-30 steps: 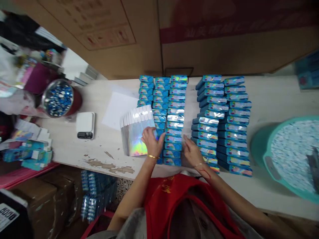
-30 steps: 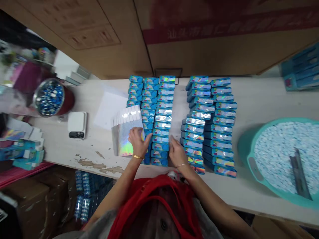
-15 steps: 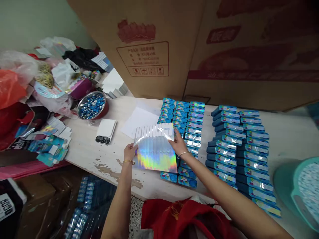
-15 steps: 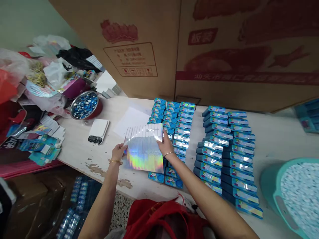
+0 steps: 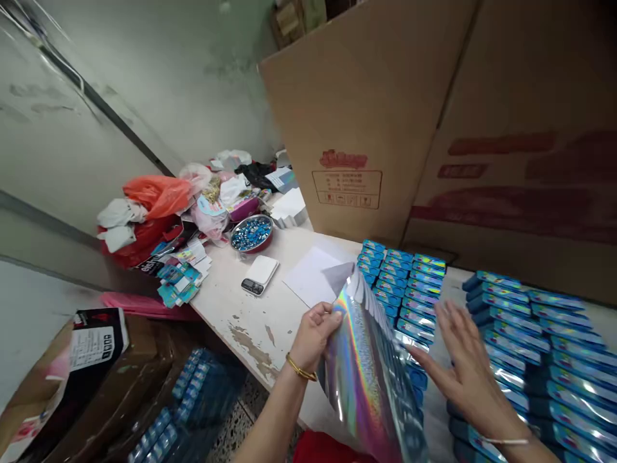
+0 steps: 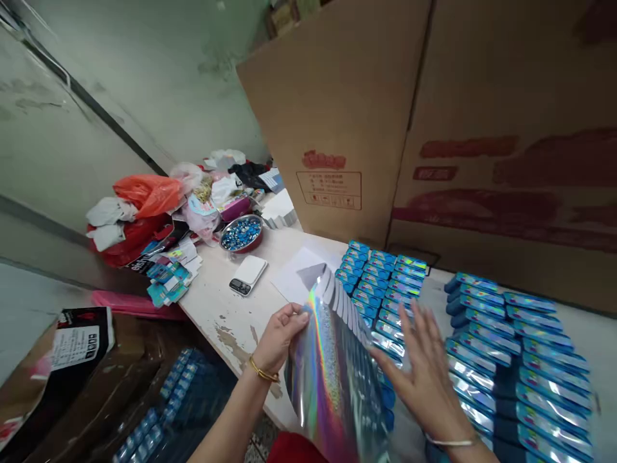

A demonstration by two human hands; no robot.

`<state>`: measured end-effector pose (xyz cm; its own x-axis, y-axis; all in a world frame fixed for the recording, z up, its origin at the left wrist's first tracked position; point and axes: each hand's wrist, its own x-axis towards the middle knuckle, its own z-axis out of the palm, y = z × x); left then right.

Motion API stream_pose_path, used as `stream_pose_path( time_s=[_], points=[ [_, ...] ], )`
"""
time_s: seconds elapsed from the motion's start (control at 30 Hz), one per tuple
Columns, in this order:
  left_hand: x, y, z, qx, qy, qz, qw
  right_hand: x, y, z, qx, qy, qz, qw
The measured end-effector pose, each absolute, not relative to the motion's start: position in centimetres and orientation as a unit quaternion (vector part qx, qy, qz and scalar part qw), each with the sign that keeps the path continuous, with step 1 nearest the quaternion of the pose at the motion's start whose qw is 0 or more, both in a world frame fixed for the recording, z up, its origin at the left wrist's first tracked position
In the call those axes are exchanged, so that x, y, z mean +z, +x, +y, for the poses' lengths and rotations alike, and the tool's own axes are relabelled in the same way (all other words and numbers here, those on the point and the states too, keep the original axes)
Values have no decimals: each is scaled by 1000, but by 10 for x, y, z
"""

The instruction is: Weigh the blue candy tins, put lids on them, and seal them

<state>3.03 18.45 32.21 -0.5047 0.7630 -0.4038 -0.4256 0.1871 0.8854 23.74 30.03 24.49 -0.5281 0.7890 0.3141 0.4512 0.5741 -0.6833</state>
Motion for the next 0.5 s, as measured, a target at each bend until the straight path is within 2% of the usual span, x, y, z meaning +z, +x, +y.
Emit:
stream_pose_path(
  time_s=[0.13, 0.23, 0.37, 0.5],
  points=[
    [368, 58, 199, 566, 292, 584, 503, 313, 204, 305, 274, -211, -878, 331],
    [400, 61, 204, 521, 429, 593, 439, 350, 192, 314, 337, -160, -866, 333],
    [430, 52, 205, 444, 560, 618, 327, 372, 195, 320, 408, -137, -839, 332],
    [442, 47, 206, 423, 592, 628, 277, 375, 197, 318, 382, -166, -832, 366]
  ],
)
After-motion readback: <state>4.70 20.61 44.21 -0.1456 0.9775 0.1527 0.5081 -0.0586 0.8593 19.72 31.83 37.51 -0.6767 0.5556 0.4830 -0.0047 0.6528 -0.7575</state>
